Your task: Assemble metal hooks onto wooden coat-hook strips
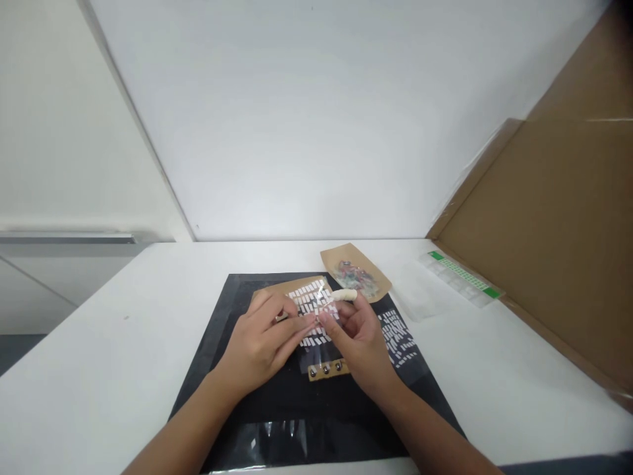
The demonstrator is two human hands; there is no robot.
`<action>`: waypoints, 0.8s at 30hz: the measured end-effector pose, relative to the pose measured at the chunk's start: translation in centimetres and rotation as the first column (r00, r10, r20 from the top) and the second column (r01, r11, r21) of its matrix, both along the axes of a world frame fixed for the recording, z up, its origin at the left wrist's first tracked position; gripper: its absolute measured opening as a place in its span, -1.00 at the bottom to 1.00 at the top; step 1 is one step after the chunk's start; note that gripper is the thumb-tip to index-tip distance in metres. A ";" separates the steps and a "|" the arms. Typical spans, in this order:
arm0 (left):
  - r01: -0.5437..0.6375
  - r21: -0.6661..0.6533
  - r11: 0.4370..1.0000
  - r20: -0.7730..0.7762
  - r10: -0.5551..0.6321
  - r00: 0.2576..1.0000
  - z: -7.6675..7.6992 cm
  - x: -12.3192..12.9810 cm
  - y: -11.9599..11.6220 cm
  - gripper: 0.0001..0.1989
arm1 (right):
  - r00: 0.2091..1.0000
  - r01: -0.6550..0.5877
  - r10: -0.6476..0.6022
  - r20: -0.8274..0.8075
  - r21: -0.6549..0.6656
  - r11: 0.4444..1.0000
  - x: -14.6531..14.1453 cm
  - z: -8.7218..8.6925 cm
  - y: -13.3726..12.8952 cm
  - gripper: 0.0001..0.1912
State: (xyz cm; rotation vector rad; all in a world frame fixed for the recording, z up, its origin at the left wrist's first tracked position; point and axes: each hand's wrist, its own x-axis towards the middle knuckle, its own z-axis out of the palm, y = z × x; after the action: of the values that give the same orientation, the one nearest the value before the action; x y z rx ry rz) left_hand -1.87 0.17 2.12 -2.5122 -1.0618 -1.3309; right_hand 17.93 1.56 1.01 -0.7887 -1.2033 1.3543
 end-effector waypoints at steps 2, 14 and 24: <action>0.008 -0.002 1.000 -0.011 -0.008 1.000 0.2 0.0 0.0 -0.73 | 1.000 -0.005 0.005 -0.010 -0.009 1.000 0.1 0.0 0.0 -0.61; 0.022 0.146 0.989 0.075 -0.033 0.997 1.2 -0.8 -0.3 -0.68 | 0.999 -0.028 0.026 -0.026 -0.048 0.998 0.2 0.3 0.0 -0.61; -0.276 0.018 0.961 0.320 0.256 0.912 0.9 -1.1 0.2 -0.84 | 0.999 -0.025 0.023 -0.031 -0.070 0.997 0.1 0.2 0.1 -0.60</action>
State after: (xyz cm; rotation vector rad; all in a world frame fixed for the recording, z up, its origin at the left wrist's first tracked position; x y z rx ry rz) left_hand -2.96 0.36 3.04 -2.0576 -1.3411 -1.6828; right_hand 18.04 1.68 1.18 -0.8021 -1.1500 1.4302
